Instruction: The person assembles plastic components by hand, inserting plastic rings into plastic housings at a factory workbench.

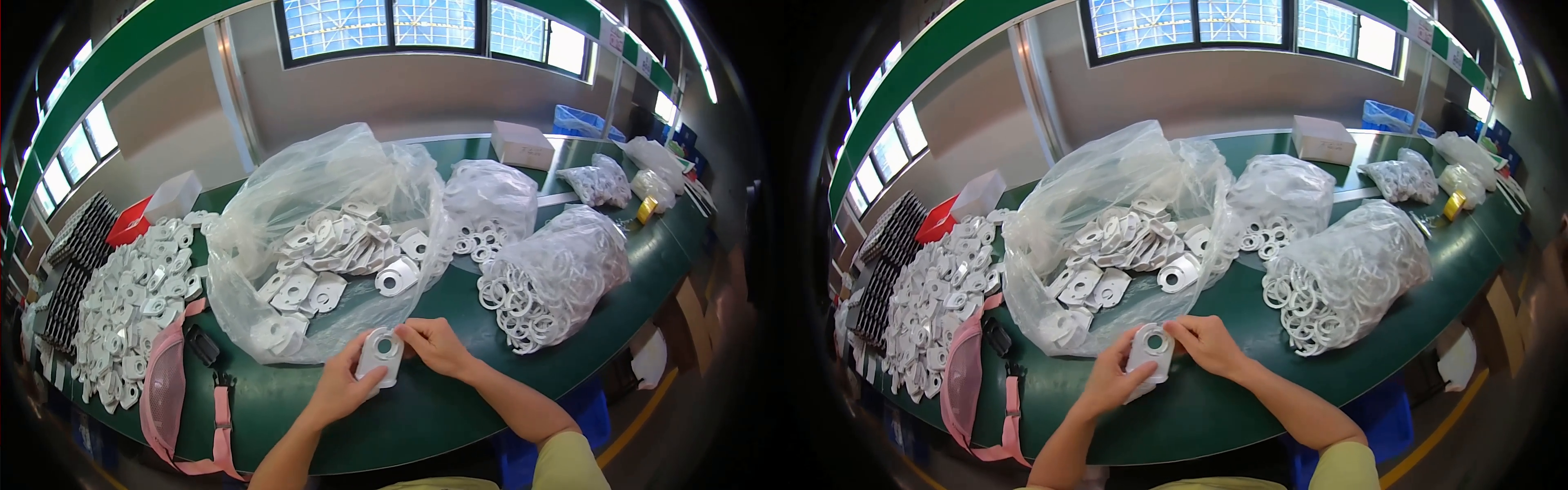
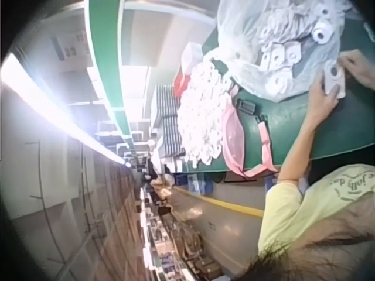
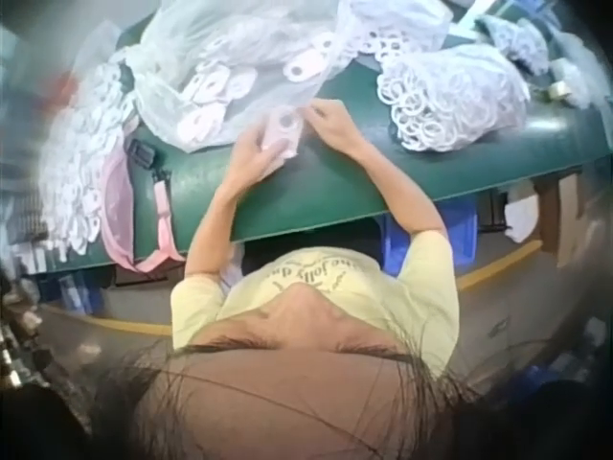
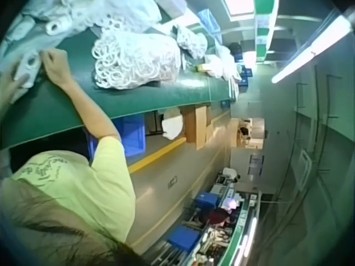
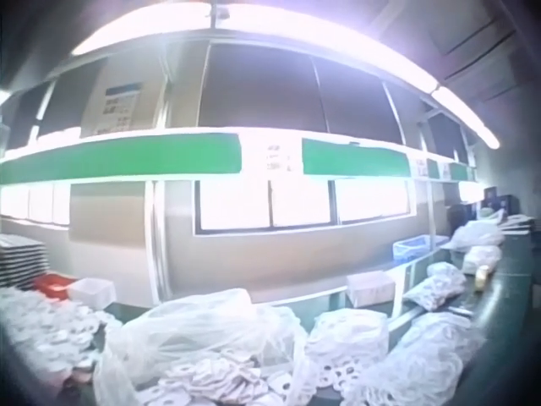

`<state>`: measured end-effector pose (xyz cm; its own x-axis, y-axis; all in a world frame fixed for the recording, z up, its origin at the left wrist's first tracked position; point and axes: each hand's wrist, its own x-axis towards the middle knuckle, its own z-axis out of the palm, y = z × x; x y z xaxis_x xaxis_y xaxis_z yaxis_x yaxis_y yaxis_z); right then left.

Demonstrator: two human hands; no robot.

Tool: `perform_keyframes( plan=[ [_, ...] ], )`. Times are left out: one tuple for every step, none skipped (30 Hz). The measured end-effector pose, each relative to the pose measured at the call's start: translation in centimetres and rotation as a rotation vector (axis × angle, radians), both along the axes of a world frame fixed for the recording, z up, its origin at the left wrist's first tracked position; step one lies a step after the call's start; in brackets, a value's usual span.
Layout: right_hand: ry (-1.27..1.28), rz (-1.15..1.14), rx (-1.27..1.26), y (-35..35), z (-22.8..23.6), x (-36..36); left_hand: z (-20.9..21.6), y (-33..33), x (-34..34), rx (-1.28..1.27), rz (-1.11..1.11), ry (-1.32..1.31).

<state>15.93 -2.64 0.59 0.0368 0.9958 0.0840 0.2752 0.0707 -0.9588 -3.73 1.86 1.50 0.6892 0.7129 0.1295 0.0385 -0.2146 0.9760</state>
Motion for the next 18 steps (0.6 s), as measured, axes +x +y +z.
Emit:
perform_keyframes(
  plan=[
    [-0.004, -0.014, 0.005, 0.3, 0.1, 0.4, 0.0, 0.7, -0.7, 0.005, -0.014, -0.004],
    [-0.057, -0.062, 0.177, 0.8, 0.3, 1.2, -0.1, 1.7, -1.5, 0.146, 0.097, 0.035],
    [-0.108, -0.107, 0.344, 1.5, 0.5, 2.0, 0.2, 2.8, -2.4, 0.283, 0.213, 0.076],
    [-0.286, -0.184, 0.387, 2.3, 1.5, 3.3, 1.3, 3.9, -3.6, 0.173, 0.359, 0.000],
    [-0.461, -0.256, 0.422, 3.1, 2.5, 4.9, 2.7, 5.2, -5.0, 0.055, 0.509, -0.071],
    [-0.624, -0.282, 0.429, 4.1, 2.6, 7.3, 3.2, 7.1, -6.4, 0.112, 0.774, -0.168],
    [-0.789, -0.309, 0.432, 4.9, 2.3, 10.2, 3.6, 10.0, -9.1, 0.162, 0.857, -0.219],
    [-0.946, -0.300, 0.319, 5.5, 2.4, 12.7, 3.6, 13.0, -12.3, 0.132, 1.039, -0.277],
    [-1.106, -0.296, 0.194, 5.7, 2.1, 15.4, 4.9, 14.2, -13.9, 0.130, 1.090, -0.324],
    [-1.263, -0.319, -0.037, 6.4, 1.6, 17.2, 3.5, 17.6, -18.7, 0.125, 1.164, -0.230],
    [-1.410, -0.341, -0.286, 6.7, 1.9, 17.8, 3.3, 18.0, -19.6, 0.125, 1.163, -0.239],
    [-1.416, -0.347, -0.282, 6.8, 2.0, 18.1, 3.0, 18.2, -20.1, 0.210, 1.207, -0.279],
    [-1.407, -0.331, -0.428, 6.8, 2.1, 18.5, 2.6, 18.5, -20.8, 0.294, 1.250, -0.318],
    [-1.391, -0.303, -0.562, 7.3, 2.4, 17.9, 0.8, 19.6, -23.2, 0.198, 1.282, -0.309],
    [-1.396, -0.307, -0.562, 7.6, 2.5, 18.1, 0.2, 19.2, -22.8, 0.196, 1.280, -0.314],
    [-1.422, -0.177, -0.579, 8.2, 2.4, 18.4, -0.7, 18.6, -22.1, 0.310, 1.373, -0.148],
    [-1.445, -0.044, -0.597, 8.6, 2.3, 18.6, -1.0, 17.6, -20.8, 0.423, 1.458, 0.025],
    [-1.449, -0.053, -0.611, 8.6, 1.9, 18.8, -0.1, 15.5, -17.7, 0.485, 1.443, 0.142]
  ],
)
